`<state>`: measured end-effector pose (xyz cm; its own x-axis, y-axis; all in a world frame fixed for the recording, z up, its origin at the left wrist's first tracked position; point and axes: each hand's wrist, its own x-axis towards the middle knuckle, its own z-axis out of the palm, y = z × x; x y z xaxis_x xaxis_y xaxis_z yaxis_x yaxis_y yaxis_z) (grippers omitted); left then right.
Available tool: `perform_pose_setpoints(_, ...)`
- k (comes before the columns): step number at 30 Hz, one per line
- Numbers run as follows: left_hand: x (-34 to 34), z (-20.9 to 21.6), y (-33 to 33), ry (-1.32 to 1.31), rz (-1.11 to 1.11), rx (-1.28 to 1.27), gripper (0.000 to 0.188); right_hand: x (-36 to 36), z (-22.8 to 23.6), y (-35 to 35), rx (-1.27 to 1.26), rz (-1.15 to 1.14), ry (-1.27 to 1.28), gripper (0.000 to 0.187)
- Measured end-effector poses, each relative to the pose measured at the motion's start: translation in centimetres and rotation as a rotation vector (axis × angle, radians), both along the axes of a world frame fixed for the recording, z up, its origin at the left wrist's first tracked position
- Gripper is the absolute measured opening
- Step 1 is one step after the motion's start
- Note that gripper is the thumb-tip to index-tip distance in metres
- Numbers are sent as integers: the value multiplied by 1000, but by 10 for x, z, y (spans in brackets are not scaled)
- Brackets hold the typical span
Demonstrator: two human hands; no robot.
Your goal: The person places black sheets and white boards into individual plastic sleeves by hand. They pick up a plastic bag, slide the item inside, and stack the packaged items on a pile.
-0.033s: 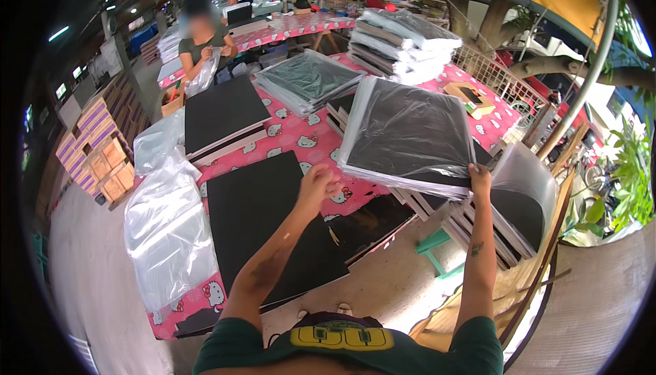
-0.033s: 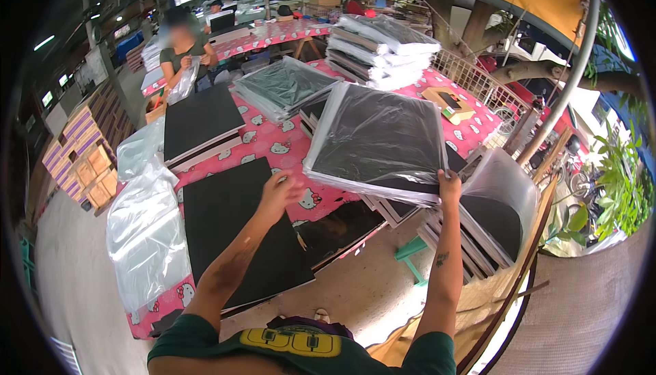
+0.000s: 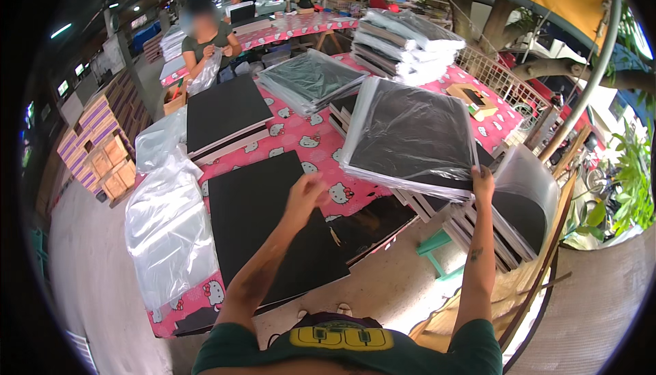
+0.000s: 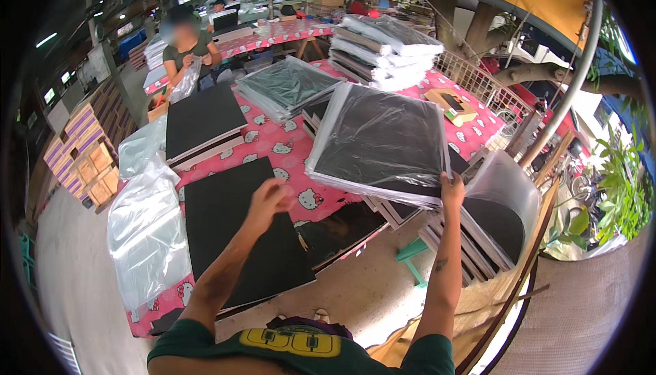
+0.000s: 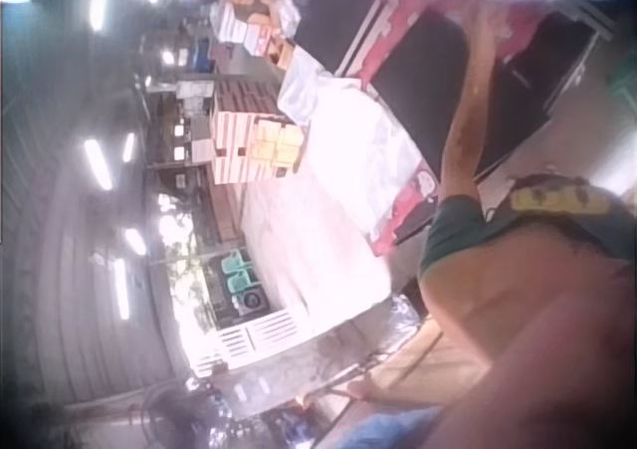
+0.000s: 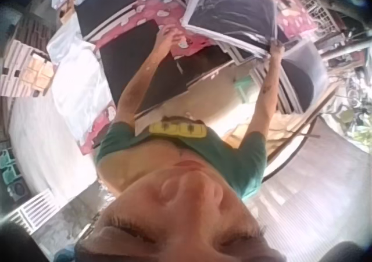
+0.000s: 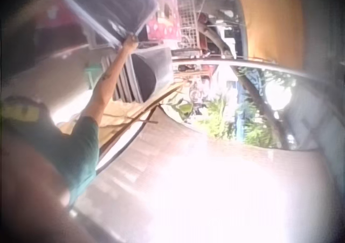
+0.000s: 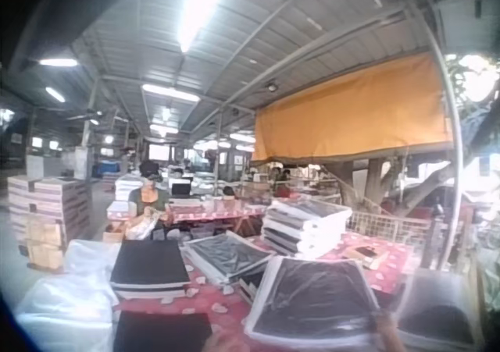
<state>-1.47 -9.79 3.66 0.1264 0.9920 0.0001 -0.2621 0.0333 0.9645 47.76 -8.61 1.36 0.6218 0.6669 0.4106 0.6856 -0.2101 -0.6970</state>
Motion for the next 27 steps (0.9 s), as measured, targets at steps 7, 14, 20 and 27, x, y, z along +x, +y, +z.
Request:
perform_pose_setpoints(7, -385, -136, -164, 1116, 761, -94, 36, -178, 18, -69, 337, 208, 36, 25)
perform_pose_setpoints(14, -456, -153, -222, 1171, 781, -139, 18, -404, -42, -74, 186, 833, 350, 16)
perform_pose_setpoints(20, -330, -42, -217, 180, 76, 47, 24, -612, -52, -183, -555, 1696, 1211, 32)
perform_pose_setpoints(27, -296, -51, -240, 644, 697, 44, 24, -662, -53, -184, -403, 1399, 1617, 22)
